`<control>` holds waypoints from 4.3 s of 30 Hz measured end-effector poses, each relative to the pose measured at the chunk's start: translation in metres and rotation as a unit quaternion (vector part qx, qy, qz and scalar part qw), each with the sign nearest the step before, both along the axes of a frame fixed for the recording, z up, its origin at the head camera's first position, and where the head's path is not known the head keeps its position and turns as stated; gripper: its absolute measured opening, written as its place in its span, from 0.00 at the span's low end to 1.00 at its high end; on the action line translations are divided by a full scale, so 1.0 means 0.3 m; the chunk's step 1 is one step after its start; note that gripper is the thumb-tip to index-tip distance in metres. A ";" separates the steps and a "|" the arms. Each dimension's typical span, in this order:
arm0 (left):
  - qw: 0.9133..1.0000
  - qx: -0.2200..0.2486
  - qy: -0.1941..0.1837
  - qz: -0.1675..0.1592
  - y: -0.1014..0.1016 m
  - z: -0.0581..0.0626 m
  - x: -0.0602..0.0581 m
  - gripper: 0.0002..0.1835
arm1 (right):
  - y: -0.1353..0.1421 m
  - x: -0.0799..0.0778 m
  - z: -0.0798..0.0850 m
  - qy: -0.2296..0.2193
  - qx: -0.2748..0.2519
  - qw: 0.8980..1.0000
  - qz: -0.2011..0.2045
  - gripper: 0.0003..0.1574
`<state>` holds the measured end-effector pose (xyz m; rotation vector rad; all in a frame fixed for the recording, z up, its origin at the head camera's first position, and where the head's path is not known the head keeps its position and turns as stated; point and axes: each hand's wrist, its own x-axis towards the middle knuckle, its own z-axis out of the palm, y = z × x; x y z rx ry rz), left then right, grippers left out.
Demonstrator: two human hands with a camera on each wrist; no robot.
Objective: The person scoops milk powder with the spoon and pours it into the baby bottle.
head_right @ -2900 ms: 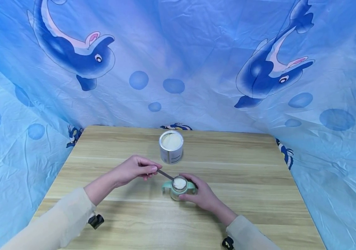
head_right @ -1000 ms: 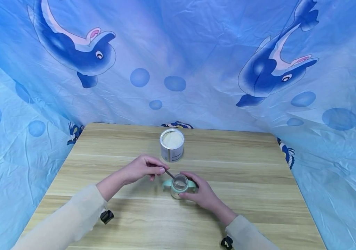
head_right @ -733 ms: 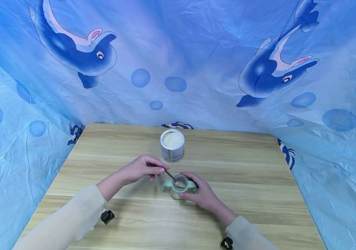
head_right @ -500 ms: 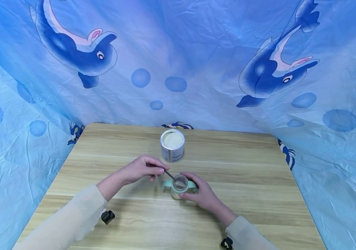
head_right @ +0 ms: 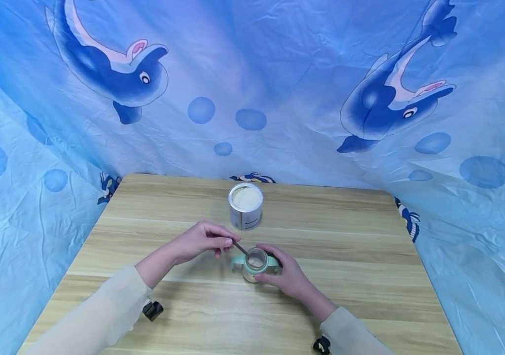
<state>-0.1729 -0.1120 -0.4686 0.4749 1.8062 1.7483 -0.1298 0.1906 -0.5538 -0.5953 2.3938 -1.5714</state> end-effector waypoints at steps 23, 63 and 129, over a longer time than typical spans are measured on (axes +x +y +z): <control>0.999 0.020 -0.020 0.031 0.010 -0.010 0.053 0.18 | -0.002 0.001 0.005 -0.009 0.000 1.000 -0.001 0.48; 0.999 0.027 0.024 -0.033 -0.021 -0.004 0.015 0.17 | -0.002 -0.002 -0.007 0.007 -0.008 1.000 0.003 0.47; 0.994 -0.021 0.012 0.109 0.004 0.083 0.009 0.16 | -0.008 0.008 0.008 -0.007 -0.012 1.000 -0.010 0.48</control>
